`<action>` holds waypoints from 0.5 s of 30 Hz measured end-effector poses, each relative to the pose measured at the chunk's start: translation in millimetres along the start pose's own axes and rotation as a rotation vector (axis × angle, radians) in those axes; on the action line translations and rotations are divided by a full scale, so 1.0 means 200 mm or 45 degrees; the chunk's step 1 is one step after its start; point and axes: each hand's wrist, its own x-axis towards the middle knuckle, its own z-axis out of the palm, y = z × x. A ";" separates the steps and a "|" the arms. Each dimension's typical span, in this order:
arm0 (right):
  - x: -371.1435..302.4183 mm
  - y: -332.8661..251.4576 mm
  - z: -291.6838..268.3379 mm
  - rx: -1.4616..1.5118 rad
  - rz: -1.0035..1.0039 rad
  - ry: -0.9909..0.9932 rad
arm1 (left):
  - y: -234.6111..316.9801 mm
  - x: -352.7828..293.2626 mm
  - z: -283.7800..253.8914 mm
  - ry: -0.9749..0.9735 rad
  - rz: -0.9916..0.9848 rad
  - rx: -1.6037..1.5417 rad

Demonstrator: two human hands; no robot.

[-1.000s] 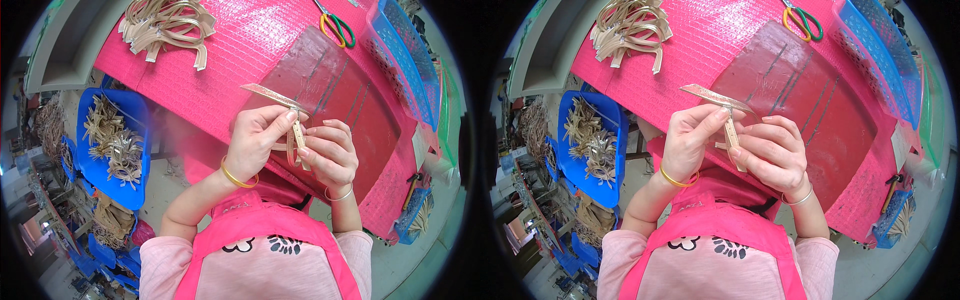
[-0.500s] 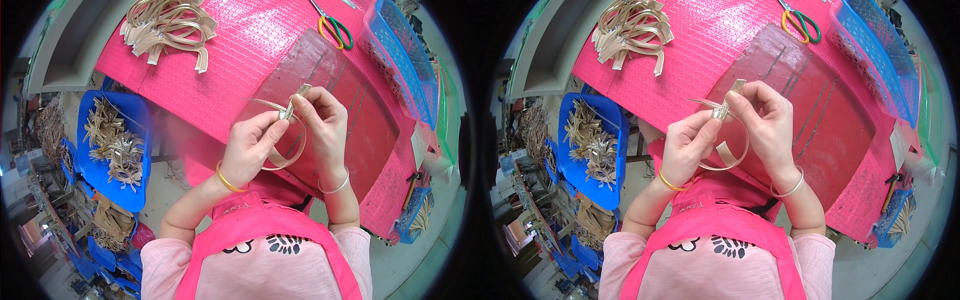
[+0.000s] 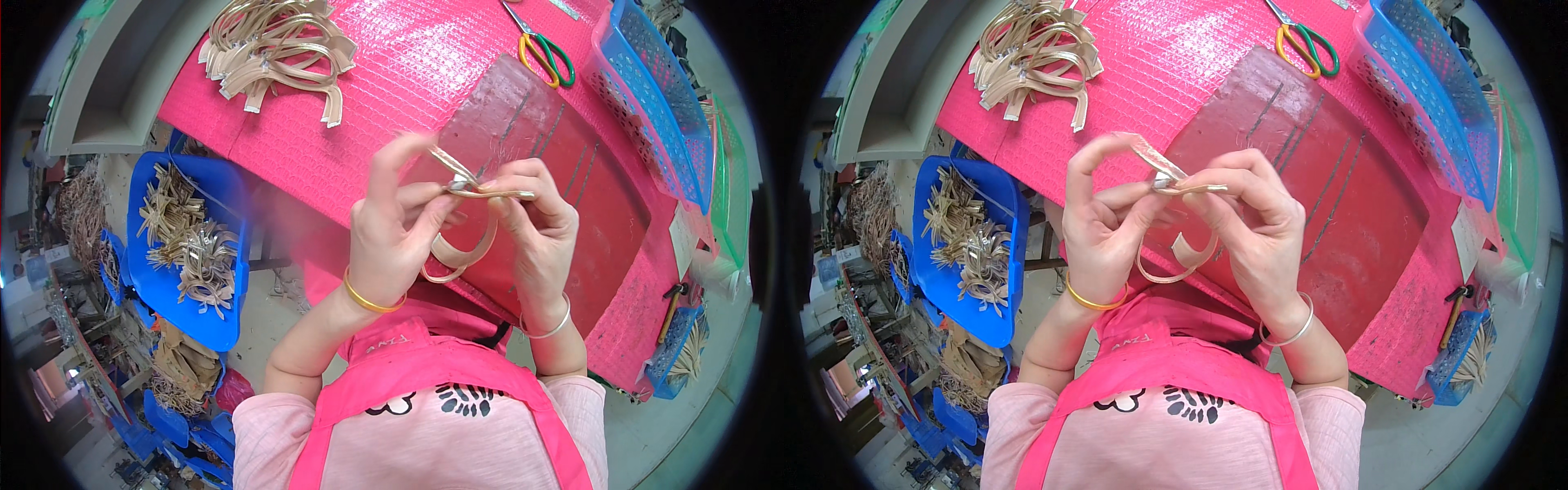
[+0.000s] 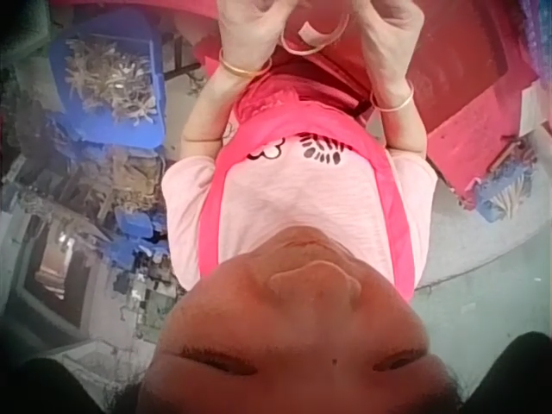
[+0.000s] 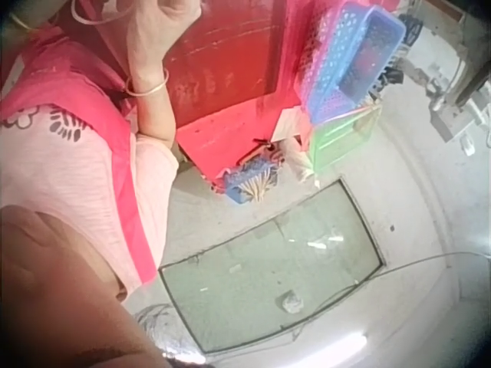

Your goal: The recorder is assembling gold-colored sandal straps by inserting metallic buckles and loops onto the pre-cut leather components.

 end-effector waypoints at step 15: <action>-0.04 -0.14 -0.10 0.700 0.676 -0.043 | 0.02 0.00 0.10 0.006 0.455 0.616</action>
